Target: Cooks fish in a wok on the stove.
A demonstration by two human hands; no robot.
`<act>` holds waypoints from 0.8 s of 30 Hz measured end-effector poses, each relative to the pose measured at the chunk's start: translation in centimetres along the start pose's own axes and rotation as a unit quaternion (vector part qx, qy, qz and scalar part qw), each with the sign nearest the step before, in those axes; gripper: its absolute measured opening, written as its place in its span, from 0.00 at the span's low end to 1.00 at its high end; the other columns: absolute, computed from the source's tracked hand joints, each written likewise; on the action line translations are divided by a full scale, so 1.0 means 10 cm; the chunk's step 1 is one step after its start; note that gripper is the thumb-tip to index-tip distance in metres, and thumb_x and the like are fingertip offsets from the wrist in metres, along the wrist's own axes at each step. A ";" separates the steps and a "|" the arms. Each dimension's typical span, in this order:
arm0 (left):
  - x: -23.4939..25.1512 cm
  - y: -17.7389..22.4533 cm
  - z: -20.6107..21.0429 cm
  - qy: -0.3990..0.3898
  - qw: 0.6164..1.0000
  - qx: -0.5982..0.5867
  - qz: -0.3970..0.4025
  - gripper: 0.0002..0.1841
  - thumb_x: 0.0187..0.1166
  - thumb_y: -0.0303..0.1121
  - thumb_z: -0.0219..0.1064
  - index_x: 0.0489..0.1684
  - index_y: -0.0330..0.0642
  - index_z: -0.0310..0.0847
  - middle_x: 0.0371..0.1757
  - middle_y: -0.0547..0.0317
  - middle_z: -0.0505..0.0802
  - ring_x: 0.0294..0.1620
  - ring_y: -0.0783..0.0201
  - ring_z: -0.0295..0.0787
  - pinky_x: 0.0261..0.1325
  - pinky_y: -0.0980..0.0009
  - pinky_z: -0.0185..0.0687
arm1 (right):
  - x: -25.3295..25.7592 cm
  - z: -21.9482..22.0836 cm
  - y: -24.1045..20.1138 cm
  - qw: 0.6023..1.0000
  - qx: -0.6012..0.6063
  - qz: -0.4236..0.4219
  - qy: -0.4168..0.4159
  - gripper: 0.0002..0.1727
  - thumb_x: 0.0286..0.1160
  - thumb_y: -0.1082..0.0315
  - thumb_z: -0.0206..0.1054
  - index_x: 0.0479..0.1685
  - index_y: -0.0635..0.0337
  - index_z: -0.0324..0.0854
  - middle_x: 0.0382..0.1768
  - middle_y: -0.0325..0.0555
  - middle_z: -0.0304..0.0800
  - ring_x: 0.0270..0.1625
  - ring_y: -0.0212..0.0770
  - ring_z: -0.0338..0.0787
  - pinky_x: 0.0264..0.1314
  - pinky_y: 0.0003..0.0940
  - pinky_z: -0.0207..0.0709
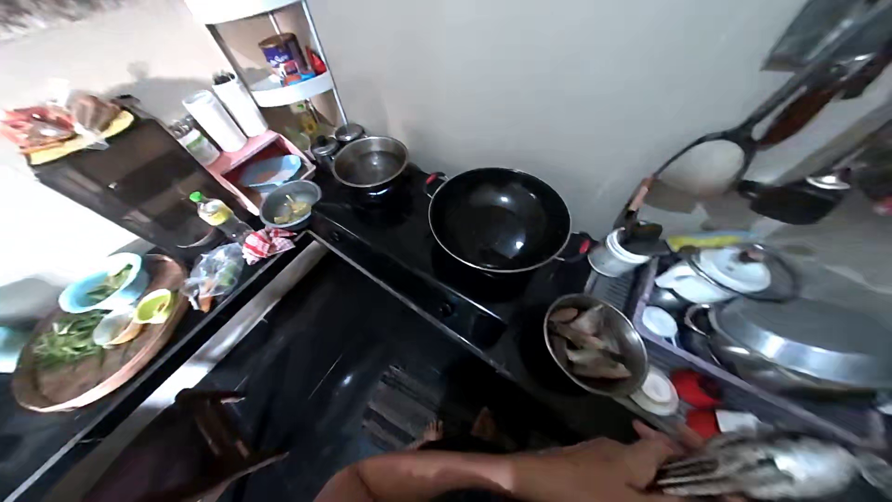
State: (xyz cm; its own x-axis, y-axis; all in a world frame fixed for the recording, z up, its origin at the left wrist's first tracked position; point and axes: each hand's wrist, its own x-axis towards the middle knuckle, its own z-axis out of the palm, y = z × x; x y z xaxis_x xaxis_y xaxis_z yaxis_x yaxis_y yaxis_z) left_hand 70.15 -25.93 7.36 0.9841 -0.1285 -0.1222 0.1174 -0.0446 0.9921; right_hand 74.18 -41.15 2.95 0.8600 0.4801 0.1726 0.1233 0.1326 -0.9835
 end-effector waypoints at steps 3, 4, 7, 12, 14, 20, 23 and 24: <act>-0.20 -0.13 0.15 -0.038 0.998 0.058 0.004 0.23 0.90 0.38 0.60 0.75 0.29 0.73 0.53 0.35 0.91 0.54 0.45 0.91 0.62 0.46 0.84 | 0.00 0.04 -0.08 0.994 0.096 0.053 -0.018 0.32 0.91 0.38 0.41 0.59 0.49 0.85 0.53 0.38 0.96 0.64 0.43 0.91 0.77 0.45 0.80; -0.30 -0.16 0.18 -0.047 0.997 0.065 -0.002 0.22 0.90 0.40 0.60 0.71 0.30 0.76 0.47 0.37 0.92 0.48 0.47 0.91 0.56 0.48 0.86 | -0.05 0.05 -0.12 0.994 0.101 0.046 0.021 0.31 0.92 0.39 0.38 0.49 0.46 0.85 0.43 0.34 0.96 0.56 0.41 0.94 0.70 0.43 0.86; -0.56 -0.29 0.25 -0.098 0.994 0.047 -0.028 0.22 0.92 0.46 0.56 0.68 0.35 0.74 0.37 0.48 0.91 0.32 0.58 0.90 0.40 0.58 0.89 | -0.15 -0.04 -0.22 0.982 0.151 -0.011 0.113 0.30 0.95 0.47 0.33 0.40 0.44 0.83 0.28 0.28 0.88 0.38 0.35 0.92 0.57 0.39 0.89; -0.76 -0.42 0.47 -0.023 0.999 0.018 -0.027 0.21 0.91 0.44 0.57 0.68 0.36 0.72 0.31 0.58 0.84 0.24 0.69 0.78 0.30 0.71 0.79 | -0.35 -0.02 -0.21 0.977 0.200 0.034 0.060 0.38 0.79 0.29 0.54 0.75 0.48 0.75 0.37 0.36 0.92 0.39 0.40 0.93 0.54 0.44 0.91; -0.78 -0.47 0.55 0.007 0.999 0.028 -0.034 0.22 0.91 0.45 0.58 0.70 0.35 0.70 0.34 0.59 0.85 0.29 0.70 0.80 0.35 0.70 0.81 | -0.42 0.01 -0.16 0.984 0.171 0.054 0.014 0.46 0.75 0.30 0.61 0.85 0.54 0.62 0.52 0.43 0.93 0.52 0.43 0.94 0.62 0.41 0.89; -0.68 -0.57 0.77 0.045 0.994 0.084 -0.054 0.22 0.91 0.52 0.56 0.63 0.42 0.77 0.27 0.60 0.86 0.24 0.66 0.83 0.30 0.65 0.83 | -0.35 -0.20 -0.06 0.976 0.192 0.072 0.079 0.22 0.94 0.56 0.45 0.75 0.62 0.66 0.35 0.39 0.89 0.34 0.38 0.91 0.47 0.39 0.92; -0.48 -0.52 0.97 0.066 0.990 0.117 -0.051 0.22 0.91 0.53 0.54 0.60 0.44 0.79 0.26 0.60 0.88 0.23 0.63 0.85 0.31 0.61 0.85 | -0.15 -0.49 -0.03 0.965 0.237 0.052 0.095 0.26 0.96 0.52 0.36 0.72 0.54 0.73 0.29 0.35 0.88 0.27 0.36 0.89 0.41 0.38 0.91; -0.38 -0.50 1.08 0.083 0.988 0.117 -0.058 0.22 0.91 0.53 0.54 0.61 0.43 0.78 0.27 0.60 0.88 0.24 0.63 0.85 0.32 0.60 0.86 | -0.11 -0.60 -0.03 0.968 0.238 0.053 0.064 0.27 0.94 0.46 0.39 0.74 0.51 0.72 0.34 0.36 0.90 0.31 0.37 0.90 0.44 0.38 0.91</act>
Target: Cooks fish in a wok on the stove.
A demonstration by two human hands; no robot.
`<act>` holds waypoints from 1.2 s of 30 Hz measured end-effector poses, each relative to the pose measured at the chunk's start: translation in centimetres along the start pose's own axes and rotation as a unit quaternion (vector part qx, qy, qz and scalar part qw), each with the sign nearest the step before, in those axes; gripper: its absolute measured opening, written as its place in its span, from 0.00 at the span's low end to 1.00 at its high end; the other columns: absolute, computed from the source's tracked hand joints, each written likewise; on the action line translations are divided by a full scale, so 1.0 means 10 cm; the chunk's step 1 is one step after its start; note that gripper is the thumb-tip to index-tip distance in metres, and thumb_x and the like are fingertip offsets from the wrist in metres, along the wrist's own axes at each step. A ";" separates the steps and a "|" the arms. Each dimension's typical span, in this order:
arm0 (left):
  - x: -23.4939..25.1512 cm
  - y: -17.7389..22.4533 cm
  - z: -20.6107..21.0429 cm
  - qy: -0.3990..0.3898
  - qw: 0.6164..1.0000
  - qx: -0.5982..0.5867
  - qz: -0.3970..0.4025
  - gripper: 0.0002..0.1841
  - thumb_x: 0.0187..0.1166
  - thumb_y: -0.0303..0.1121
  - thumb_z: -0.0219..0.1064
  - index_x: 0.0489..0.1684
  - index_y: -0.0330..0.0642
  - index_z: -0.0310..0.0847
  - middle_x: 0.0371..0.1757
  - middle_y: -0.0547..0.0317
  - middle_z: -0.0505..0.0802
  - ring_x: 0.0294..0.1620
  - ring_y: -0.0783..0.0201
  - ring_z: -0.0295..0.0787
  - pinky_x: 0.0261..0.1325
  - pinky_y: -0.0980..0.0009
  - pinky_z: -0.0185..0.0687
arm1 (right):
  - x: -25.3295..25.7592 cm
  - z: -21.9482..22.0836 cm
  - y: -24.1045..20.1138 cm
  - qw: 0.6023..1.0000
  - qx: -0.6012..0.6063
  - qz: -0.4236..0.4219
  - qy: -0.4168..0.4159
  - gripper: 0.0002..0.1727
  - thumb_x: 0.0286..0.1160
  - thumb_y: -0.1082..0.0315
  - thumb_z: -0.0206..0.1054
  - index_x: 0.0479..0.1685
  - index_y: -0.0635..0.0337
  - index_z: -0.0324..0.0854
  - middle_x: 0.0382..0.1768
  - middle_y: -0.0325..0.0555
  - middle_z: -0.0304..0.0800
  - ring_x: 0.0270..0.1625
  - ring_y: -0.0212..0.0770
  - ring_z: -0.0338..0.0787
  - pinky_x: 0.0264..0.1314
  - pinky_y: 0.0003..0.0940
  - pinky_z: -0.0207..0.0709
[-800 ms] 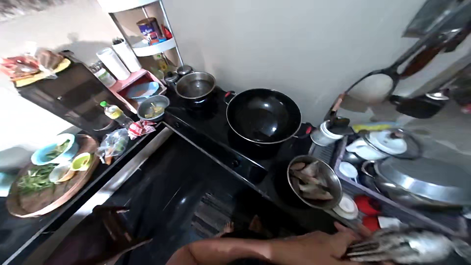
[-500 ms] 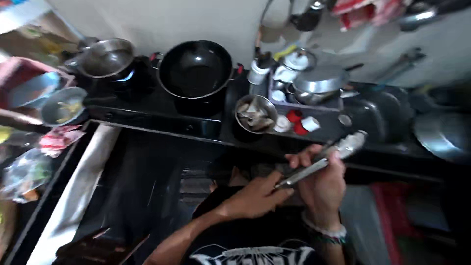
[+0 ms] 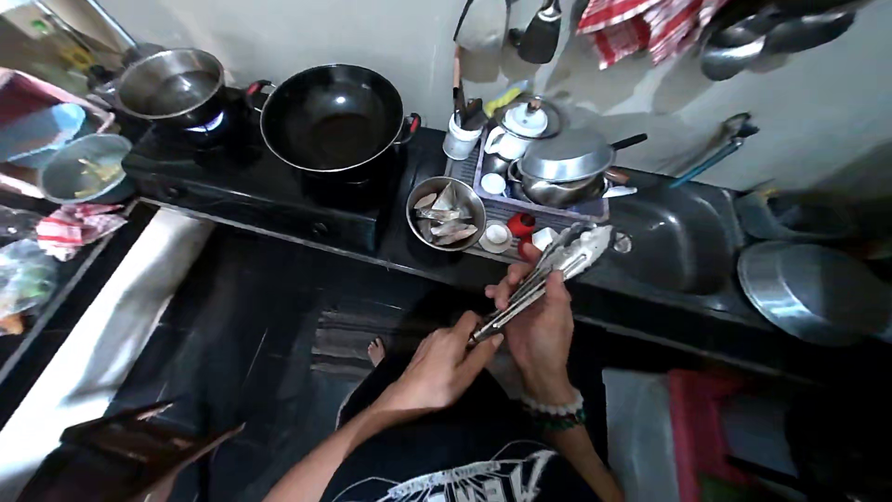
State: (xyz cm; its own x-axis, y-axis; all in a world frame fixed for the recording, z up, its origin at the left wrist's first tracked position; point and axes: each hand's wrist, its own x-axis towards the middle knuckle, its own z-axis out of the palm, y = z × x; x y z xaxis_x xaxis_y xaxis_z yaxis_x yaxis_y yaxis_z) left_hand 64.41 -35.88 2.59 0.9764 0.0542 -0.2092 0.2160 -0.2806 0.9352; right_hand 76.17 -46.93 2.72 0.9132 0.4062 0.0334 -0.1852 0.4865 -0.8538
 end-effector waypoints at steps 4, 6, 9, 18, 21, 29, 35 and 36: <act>0.34 0.12 0.44 0.096 0.995 -0.002 -0.015 0.23 0.91 0.48 0.53 0.68 0.38 0.74 0.33 0.56 0.89 0.31 0.61 0.88 0.40 0.57 0.88 | 0.06 -0.41 -0.11 0.982 -0.104 0.054 -0.149 0.42 0.82 0.46 0.65 0.83 0.68 0.53 0.60 0.51 0.89 0.55 0.44 0.92 0.61 0.38 0.87; 0.51 0.13 0.64 0.117 0.993 0.006 -0.012 0.22 0.89 0.45 0.53 0.68 0.37 0.74 0.36 0.54 0.90 0.35 0.60 0.90 0.43 0.54 0.88 | 0.06 -0.61 -0.08 0.976 -0.115 0.064 -0.173 0.41 0.84 0.55 0.66 0.82 0.77 0.53 0.62 0.56 0.88 0.63 0.46 0.89 0.71 0.41 0.83; 0.64 0.17 0.81 0.083 0.995 0.037 -0.030 0.33 0.88 0.56 0.58 0.81 0.39 0.66 0.44 0.54 0.92 0.38 0.59 0.91 0.46 0.52 0.89 | 0.38 -0.89 -0.23 0.975 -0.151 0.052 -0.152 0.29 0.87 0.62 0.60 0.80 0.70 0.59 0.52 0.49 0.90 0.53 0.42 0.92 0.62 0.40 0.88; 0.10 -0.58 0.79 0.268 0.945 -0.001 -0.185 0.26 0.91 0.51 0.55 0.79 0.45 0.76 0.55 0.54 0.93 0.48 0.63 0.94 0.55 0.59 0.93 | 1.83 -1.43 -0.58 0.748 -0.610 0.035 -0.259 0.34 0.87 0.41 0.56 0.84 0.49 0.60 0.46 0.59 0.88 0.39 0.58 0.90 0.41 0.63 0.83; -0.27 -0.86 0.74 0.319 0.915 -0.031 -0.245 0.24 0.92 0.47 0.55 0.77 0.41 0.77 0.55 0.52 0.94 0.48 0.62 0.95 0.54 0.59 0.93 | 2.03 -1.34 -0.44 0.698 -0.654 0.036 -0.288 0.33 0.81 0.47 0.69 0.81 0.50 0.68 0.49 0.57 0.89 0.44 0.58 0.91 0.47 0.67 0.83; -0.60 -1.06 0.43 0.362 0.887 -0.079 -0.276 0.22 0.92 0.44 0.53 0.74 0.41 0.78 0.52 0.55 0.95 0.44 0.64 0.95 0.50 0.64 0.93 | 2.16 -1.04 0.25 0.662 -0.700 0.094 -0.253 0.33 0.77 0.56 0.75 0.78 0.62 0.74 0.66 0.66 0.85 0.65 0.67 0.86 0.66 0.71 0.77; -0.74 -1.23 -0.04 0.354 0.897 -0.061 -0.258 0.22 0.91 0.43 0.55 0.75 0.40 0.78 0.53 0.54 0.95 0.45 0.63 0.95 0.51 0.63 0.93 | 2.33 -0.75 0.35 0.622 -0.731 0.190 -0.205 0.36 0.80 0.49 0.70 0.81 0.61 0.71 0.64 0.68 0.85 0.68 0.69 0.84 0.71 0.71 0.72; -0.78 -1.27 -0.12 0.354 0.897 -0.059 -0.260 0.22 0.91 0.43 0.54 0.75 0.39 0.78 0.54 0.53 0.94 0.46 0.62 0.95 0.52 0.61 0.93 | 2.37 -0.73 0.39 0.623 -0.727 0.200 -0.208 0.36 0.79 0.48 0.71 0.80 0.62 0.72 0.66 0.69 0.84 0.70 0.69 0.83 0.73 0.70 0.71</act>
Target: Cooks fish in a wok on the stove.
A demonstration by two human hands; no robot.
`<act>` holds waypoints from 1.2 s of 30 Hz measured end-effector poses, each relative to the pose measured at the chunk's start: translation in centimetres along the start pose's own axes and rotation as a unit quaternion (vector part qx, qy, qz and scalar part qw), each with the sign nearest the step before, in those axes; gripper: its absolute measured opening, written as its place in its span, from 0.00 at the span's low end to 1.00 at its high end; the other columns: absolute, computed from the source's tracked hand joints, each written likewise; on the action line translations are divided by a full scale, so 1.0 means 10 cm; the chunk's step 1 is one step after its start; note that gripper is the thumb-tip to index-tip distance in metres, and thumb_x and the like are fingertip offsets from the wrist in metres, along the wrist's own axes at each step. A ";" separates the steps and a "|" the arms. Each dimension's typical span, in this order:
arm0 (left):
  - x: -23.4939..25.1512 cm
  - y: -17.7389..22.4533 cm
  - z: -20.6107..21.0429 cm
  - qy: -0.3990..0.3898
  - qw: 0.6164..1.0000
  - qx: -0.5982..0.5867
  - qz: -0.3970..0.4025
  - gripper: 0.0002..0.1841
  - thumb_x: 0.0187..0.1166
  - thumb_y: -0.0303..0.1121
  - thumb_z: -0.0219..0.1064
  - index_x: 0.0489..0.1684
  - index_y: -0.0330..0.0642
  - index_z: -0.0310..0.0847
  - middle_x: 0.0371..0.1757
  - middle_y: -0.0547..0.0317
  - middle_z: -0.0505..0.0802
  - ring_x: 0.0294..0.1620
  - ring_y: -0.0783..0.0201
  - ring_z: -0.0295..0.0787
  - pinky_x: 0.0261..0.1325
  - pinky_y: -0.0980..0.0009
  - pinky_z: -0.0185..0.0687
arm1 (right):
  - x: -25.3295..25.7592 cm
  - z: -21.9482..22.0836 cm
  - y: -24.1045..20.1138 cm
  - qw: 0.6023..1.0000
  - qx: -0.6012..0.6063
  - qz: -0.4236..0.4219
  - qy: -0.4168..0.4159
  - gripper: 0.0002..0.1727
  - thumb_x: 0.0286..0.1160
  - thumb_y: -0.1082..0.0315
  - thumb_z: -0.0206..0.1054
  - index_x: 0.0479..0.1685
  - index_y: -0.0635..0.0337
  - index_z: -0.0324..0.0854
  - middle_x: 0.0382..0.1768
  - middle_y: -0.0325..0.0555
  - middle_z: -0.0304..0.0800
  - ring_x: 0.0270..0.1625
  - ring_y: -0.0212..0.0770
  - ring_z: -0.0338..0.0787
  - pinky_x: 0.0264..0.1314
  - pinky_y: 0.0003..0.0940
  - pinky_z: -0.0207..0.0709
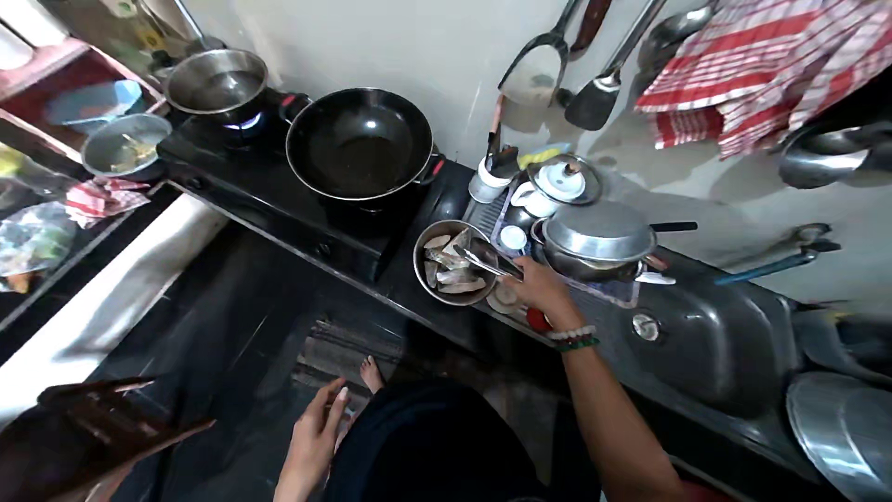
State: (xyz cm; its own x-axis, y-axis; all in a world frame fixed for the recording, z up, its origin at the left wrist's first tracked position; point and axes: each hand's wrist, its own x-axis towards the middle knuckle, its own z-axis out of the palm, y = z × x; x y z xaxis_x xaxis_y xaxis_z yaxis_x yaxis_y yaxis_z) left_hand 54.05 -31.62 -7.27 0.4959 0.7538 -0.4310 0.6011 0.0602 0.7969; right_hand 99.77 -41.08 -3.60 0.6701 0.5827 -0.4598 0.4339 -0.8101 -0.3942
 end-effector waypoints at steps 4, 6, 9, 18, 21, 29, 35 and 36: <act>0.12 -0.10 -0.29 0.005 1.000 0.006 -0.002 0.22 0.91 0.42 0.54 0.75 0.39 0.77 0.53 0.52 0.94 0.46 0.62 0.95 0.51 0.61 0.93 | 0.21 0.08 -0.03 0.999 0.033 -0.006 -0.022 0.34 0.78 0.48 0.73 0.76 0.63 0.77 0.68 0.68 0.84 0.74 0.66 0.81 0.78 0.69 0.68; 0.18 -0.15 -0.42 0.005 1.000 0.012 0.004 0.22 0.91 0.42 0.55 0.74 0.40 0.78 0.52 0.54 0.95 0.45 0.62 0.96 0.50 0.62 0.94 | 0.26 0.10 -0.02 0.998 0.052 -0.013 -0.014 0.30 0.79 0.51 0.73 0.72 0.62 0.80 0.66 0.66 0.86 0.71 0.65 0.83 0.76 0.68 0.70; 0.24 -0.23 -0.59 -0.008 1.000 0.026 0.015 0.21 0.91 0.43 0.55 0.74 0.40 0.78 0.52 0.55 0.95 0.45 0.63 0.96 0.51 0.62 0.94 | 0.23 0.08 0.03 0.996 0.084 -0.018 0.005 0.25 0.77 0.55 0.75 0.68 0.59 0.83 0.58 0.63 0.90 0.61 0.63 0.89 0.67 0.67 0.77; 0.45 -0.19 -0.81 0.004 0.998 0.047 0.043 0.22 0.91 0.45 0.54 0.73 0.40 0.79 0.52 0.52 0.94 0.44 0.62 0.95 0.50 0.60 0.93 | 0.36 0.00 -0.02 0.996 0.087 -0.024 -0.026 0.23 0.77 0.59 0.76 0.67 0.58 0.82 0.48 0.59 0.90 0.42 0.52 0.88 0.49 0.54 0.81; 0.46 -0.10 -0.70 0.026 0.998 0.035 0.045 0.22 0.91 0.44 0.54 0.73 0.40 0.79 0.51 0.51 0.94 0.44 0.62 0.95 0.50 0.61 0.93 | 0.36 -0.06 0.02 0.992 0.113 -0.031 -0.041 0.22 0.77 0.60 0.75 0.67 0.59 0.82 0.47 0.56 0.89 0.38 0.45 0.83 0.46 0.46 0.78; 0.41 0.05 -0.21 0.046 0.998 -0.005 0.037 0.22 0.90 0.44 0.55 0.74 0.41 0.79 0.52 0.54 0.95 0.44 0.65 0.95 0.49 0.65 0.93 | 0.25 -0.14 0.34 0.980 0.194 -0.029 -0.032 0.24 0.82 0.59 0.70 0.73 0.59 0.78 0.49 0.52 0.89 0.34 0.36 0.81 0.39 0.36 0.76; 0.39 0.09 -0.09 0.062 0.998 -0.017 0.024 0.23 0.91 0.43 0.54 0.75 0.39 0.77 0.53 0.52 0.94 0.45 0.63 0.95 0.51 0.61 0.93 | -0.01 -0.57 0.30 0.949 0.299 -0.091 -0.029 0.21 0.84 0.63 0.65 0.72 0.60 0.77 0.35 0.37 0.85 0.21 0.25 0.72 0.22 0.21 0.66; 0.39 0.10 -0.08 0.068 0.997 -0.015 0.024 0.23 0.91 0.43 0.55 0.75 0.39 0.78 0.52 0.52 0.94 0.44 0.63 0.95 0.50 0.62 0.93 | -0.02 -0.70 0.24 0.944 0.309 -0.110 -0.030 0.20 0.84 0.65 0.64 0.72 0.60 0.77 0.33 0.36 0.84 0.20 0.24 0.71 0.21 0.19 0.65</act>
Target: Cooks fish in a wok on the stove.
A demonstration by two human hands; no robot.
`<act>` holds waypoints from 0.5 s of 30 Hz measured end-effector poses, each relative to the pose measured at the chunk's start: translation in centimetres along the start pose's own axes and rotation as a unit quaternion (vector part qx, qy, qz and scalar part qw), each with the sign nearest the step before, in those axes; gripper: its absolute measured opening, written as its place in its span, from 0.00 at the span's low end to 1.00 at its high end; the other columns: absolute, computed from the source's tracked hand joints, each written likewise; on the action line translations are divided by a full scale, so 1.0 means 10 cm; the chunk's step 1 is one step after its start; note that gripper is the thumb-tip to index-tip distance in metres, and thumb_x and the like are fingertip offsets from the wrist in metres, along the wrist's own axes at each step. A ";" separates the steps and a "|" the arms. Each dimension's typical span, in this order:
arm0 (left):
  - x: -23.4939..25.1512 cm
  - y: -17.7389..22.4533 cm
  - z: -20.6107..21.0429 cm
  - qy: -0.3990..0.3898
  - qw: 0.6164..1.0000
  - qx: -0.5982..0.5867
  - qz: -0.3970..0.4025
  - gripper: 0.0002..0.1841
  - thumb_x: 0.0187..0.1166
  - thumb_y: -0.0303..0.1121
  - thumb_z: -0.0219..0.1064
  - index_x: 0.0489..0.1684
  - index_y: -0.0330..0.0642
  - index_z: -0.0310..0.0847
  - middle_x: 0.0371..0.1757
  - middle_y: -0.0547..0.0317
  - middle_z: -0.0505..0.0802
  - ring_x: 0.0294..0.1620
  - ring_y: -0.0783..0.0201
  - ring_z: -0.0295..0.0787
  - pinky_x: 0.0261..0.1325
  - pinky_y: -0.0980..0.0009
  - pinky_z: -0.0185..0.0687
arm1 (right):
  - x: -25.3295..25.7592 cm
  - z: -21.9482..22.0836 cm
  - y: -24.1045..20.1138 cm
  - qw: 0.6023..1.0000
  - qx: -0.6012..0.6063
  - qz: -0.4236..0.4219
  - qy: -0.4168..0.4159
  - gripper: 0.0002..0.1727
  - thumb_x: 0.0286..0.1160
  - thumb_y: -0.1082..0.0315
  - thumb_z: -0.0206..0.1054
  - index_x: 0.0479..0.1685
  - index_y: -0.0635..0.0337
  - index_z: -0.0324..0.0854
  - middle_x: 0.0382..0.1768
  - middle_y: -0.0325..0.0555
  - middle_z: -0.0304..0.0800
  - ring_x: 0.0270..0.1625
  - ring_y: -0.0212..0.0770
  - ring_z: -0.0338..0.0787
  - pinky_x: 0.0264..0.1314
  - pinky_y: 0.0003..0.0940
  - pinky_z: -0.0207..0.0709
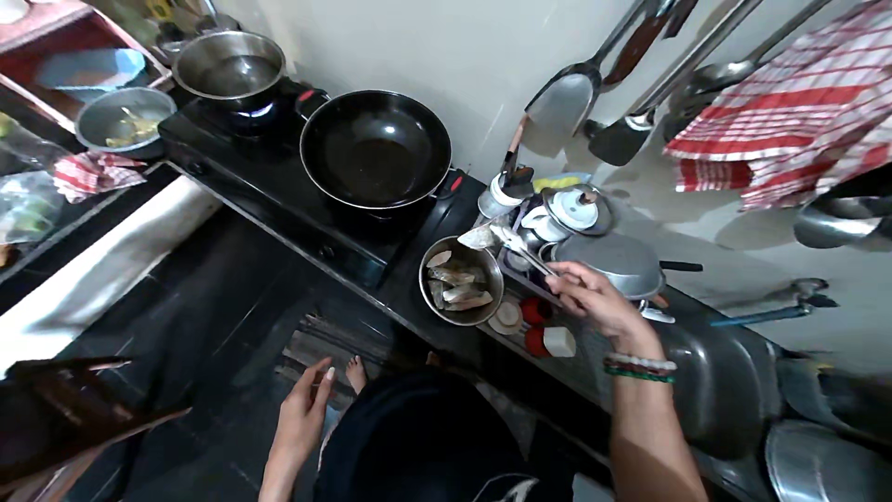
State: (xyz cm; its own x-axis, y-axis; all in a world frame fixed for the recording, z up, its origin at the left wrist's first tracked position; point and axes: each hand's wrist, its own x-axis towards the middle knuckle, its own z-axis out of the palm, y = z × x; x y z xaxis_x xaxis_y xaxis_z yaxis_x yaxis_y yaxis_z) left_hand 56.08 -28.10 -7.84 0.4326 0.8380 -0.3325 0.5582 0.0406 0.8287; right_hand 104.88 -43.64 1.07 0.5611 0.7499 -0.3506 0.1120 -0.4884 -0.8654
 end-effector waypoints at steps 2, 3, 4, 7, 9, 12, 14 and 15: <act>0.00 0.01 0.01 0.009 1.000 0.003 0.000 0.23 0.90 0.43 0.55 0.74 0.39 0.78 0.51 0.52 0.94 0.43 0.63 0.95 0.49 0.61 0.92 | 0.04 -0.10 -0.32 0.999 0.002 -0.034 -0.012 0.18 0.83 0.69 0.62 0.70 0.59 0.77 0.31 0.35 0.83 0.19 0.22 0.70 0.20 0.17 0.64; 0.01 0.01 0.01 0.010 1.000 0.006 -0.002 0.23 0.91 0.43 0.55 0.74 0.38 0.78 0.51 0.51 0.94 0.43 0.62 0.95 0.50 0.61 0.92 | 0.08 -0.12 -0.50 0.999 -0.006 -0.051 -0.015 0.18 0.83 0.70 0.62 0.70 0.58 0.78 0.30 0.35 0.83 0.19 0.22 0.71 0.20 0.16 0.65; 0.01 0.01 0.01 0.012 1.000 0.006 -0.004 0.22 0.91 0.43 0.55 0.74 0.38 0.78 0.51 0.50 0.94 0.43 0.61 0.95 0.50 0.60 0.92 | 0.13 -0.12 -0.69 0.997 -0.021 -0.071 -0.020 0.18 0.83 0.71 0.62 0.70 0.57 0.78 0.30 0.35 0.83 0.19 0.22 0.71 0.20 0.16 0.66; 0.00 0.02 -0.01 0.019 1.000 0.004 -0.010 0.22 0.91 0.42 0.56 0.74 0.38 0.78 0.52 0.50 0.94 0.45 0.60 0.95 0.53 0.59 0.92 | 0.39 0.00 -1.17 0.988 -0.082 -0.132 -0.020 0.18 0.83 0.68 0.66 0.69 0.53 0.79 0.29 0.36 0.81 0.19 0.25 0.69 0.20 0.20 0.63; 0.00 0.01 -0.03 0.026 1.000 0.002 -0.008 0.22 0.91 0.42 0.56 0.74 0.39 0.79 0.51 0.51 0.94 0.44 0.61 0.94 0.52 0.60 0.92 | 0.70 0.16 -1.48 0.979 -0.127 -0.156 -0.038 0.17 0.82 0.67 0.67 0.67 0.55 0.80 0.29 0.38 0.81 0.20 0.27 0.69 0.22 0.24 0.65; -0.02 -0.03 -0.05 0.039 0.999 -0.004 -0.009 0.21 0.91 0.42 0.56 0.74 0.39 0.79 0.52 0.52 0.94 0.45 0.62 0.95 0.53 0.60 0.93 | 1.25 0.43 -1.86 0.965 -0.204 -0.148 -0.074 0.19 0.82 0.62 0.70 0.67 0.60 0.80 0.34 0.44 0.83 0.25 0.32 0.71 0.29 0.32 0.69; -0.06 -0.07 -0.07 0.051 0.999 -0.007 -0.013 0.21 0.91 0.42 0.56 0.73 0.40 0.79 0.53 0.52 0.94 0.45 0.62 0.95 0.54 0.60 0.92 | 1.52 0.62 -2.04 0.954 -0.257 -0.130 -0.085 0.19 0.82 0.59 0.70 0.66 0.59 0.81 0.35 0.48 0.84 0.26 0.36 0.73 0.31 0.38 0.71; -0.09 -0.10 -0.08 0.058 0.998 -0.010 -0.014 0.21 0.91 0.42 0.56 0.73 0.40 0.79 0.53 0.51 0.94 0.46 0.61 0.95 0.54 0.59 0.93 | 1.60 0.71 -2.13 0.949 -0.279 -0.111 -0.092 0.19 0.83 0.58 0.69 0.67 0.58 0.81 0.37 0.50 0.85 0.27 0.38 0.74 0.33 0.40 0.72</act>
State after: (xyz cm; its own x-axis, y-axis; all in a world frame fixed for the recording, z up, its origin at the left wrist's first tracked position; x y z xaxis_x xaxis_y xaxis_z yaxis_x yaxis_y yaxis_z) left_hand 54.58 -28.46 -8.03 0.3314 0.8940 -0.3014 0.5539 0.0743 0.8293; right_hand 105.68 -18.08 11.39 0.3259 0.9020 -0.2830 0.6570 -0.4314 -0.6183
